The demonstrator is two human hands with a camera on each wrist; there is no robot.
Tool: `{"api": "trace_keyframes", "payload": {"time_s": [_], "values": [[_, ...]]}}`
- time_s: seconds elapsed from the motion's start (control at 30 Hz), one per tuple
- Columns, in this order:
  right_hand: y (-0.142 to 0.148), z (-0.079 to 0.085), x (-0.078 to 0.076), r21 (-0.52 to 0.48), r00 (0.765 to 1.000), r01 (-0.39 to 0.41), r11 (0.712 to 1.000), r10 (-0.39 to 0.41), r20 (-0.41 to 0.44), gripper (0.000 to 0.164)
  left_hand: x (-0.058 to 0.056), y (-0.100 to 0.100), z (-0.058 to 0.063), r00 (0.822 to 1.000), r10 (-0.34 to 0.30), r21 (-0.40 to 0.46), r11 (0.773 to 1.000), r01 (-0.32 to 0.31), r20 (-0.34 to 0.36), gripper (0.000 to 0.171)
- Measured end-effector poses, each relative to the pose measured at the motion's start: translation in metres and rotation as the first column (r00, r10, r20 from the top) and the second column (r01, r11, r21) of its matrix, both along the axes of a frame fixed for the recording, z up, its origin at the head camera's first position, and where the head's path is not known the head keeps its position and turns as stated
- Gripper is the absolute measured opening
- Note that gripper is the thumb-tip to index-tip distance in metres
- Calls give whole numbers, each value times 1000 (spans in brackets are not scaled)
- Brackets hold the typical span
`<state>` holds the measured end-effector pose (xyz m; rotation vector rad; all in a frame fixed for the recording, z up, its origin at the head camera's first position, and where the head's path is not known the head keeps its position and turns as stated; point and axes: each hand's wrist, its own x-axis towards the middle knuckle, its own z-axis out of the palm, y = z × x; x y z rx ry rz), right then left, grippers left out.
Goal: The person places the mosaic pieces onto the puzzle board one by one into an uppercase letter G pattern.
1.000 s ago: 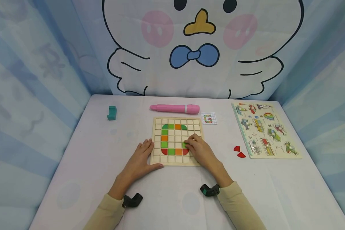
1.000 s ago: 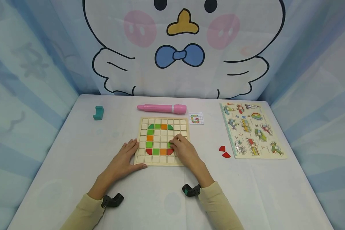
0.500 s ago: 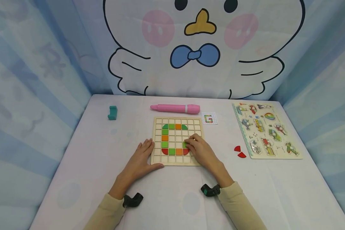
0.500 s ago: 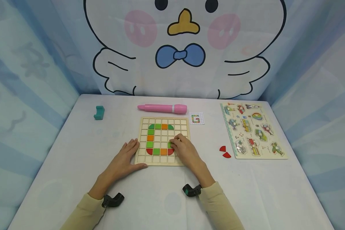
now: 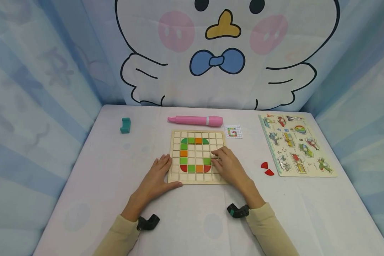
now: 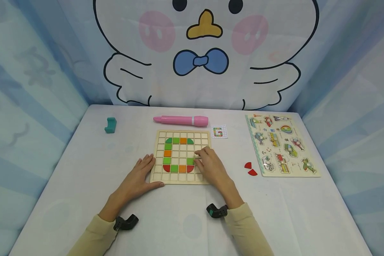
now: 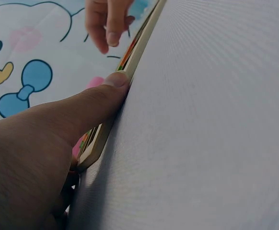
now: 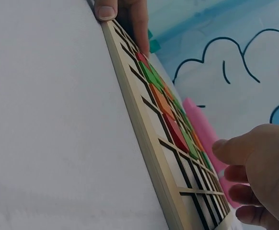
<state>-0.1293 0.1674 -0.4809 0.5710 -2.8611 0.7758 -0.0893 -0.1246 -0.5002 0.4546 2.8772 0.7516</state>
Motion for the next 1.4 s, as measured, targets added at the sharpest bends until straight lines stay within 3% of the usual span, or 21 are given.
{"api": "trace_keyframes", "payload": {"time_s": [0.63, 1.4], "values": [[32, 7, 5, -12, 991, 132, 991, -131, 37, 32, 0, 1, -1, 1000, -1, 10, 1000, 1, -8, 106], [81, 0, 13, -29, 970, 243, 970, -244, -10, 30, 1, 1, 1, 1000, 0, 16, 1000, 0, -7, 104]]}}
